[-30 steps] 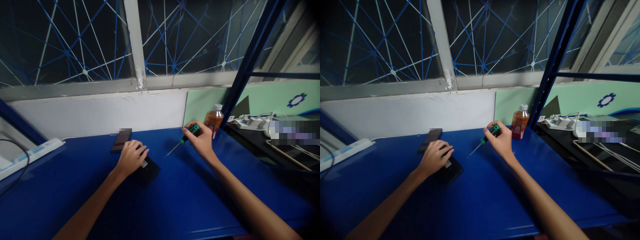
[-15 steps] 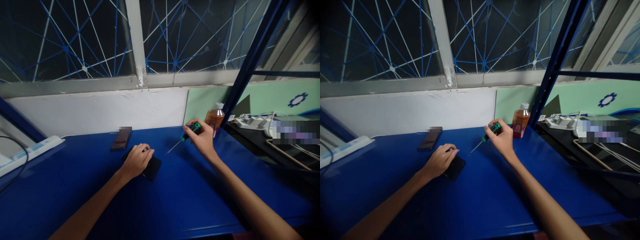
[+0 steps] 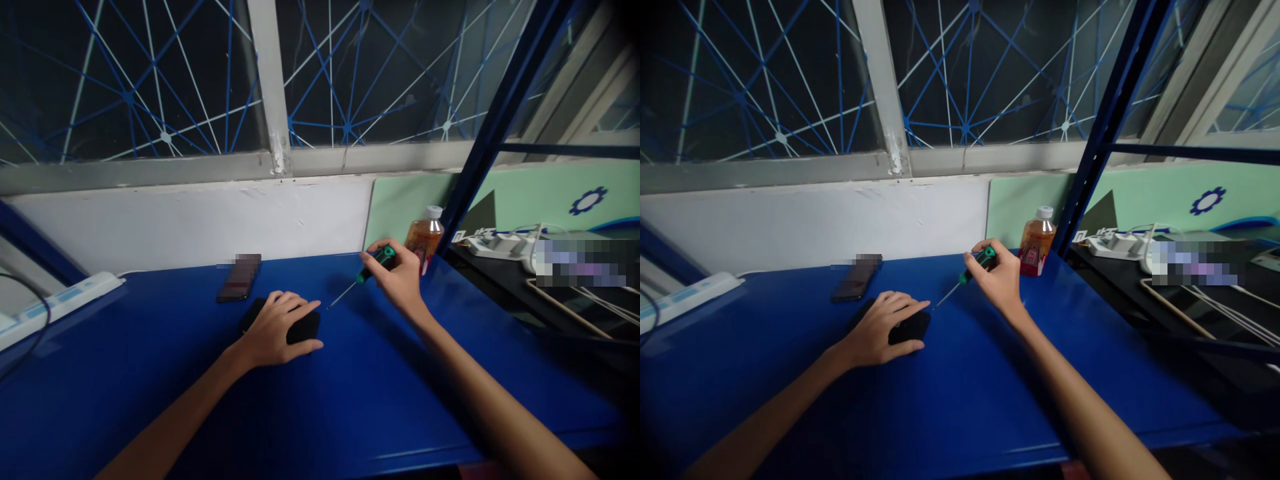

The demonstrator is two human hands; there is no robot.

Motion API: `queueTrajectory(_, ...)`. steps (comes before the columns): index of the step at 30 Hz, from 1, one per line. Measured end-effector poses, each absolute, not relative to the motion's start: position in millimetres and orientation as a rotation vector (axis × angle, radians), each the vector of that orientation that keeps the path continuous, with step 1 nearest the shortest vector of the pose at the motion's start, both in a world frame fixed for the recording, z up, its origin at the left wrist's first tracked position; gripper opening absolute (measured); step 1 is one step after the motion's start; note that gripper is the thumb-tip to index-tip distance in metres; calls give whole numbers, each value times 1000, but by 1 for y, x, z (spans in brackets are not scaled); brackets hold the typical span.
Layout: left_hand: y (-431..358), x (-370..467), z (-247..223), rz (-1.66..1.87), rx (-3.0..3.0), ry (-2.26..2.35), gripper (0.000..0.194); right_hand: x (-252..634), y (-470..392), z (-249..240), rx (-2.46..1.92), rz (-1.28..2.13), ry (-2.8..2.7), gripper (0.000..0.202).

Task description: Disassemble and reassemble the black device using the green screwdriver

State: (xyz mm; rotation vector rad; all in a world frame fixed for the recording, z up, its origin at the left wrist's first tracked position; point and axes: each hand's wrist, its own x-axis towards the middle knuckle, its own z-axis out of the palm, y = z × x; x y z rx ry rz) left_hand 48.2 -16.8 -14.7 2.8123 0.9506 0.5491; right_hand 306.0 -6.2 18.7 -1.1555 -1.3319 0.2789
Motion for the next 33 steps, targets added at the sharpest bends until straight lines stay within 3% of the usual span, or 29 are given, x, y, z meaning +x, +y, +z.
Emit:
queueTrajectory(5, -17, 49, -11, 485, 2843, 916, 75, 305, -7, 22, -1142, 281, -1332, 16)
queueTrajectory(13, -12, 42, -15, 459, 2847, 875, 74, 304, -7, 21, -1142, 294, -1321, 15)
queueTrajectory(26, -16, 52, -4, 1077, 2580, 1101, 64, 298, -8, 19, -1144, 224, -1202, 25)
queueTrajectory(33, -18, 54, -1, 1128, 2545, 1105, 62, 295, -12, 22, -1114, 260, -1184, 25)
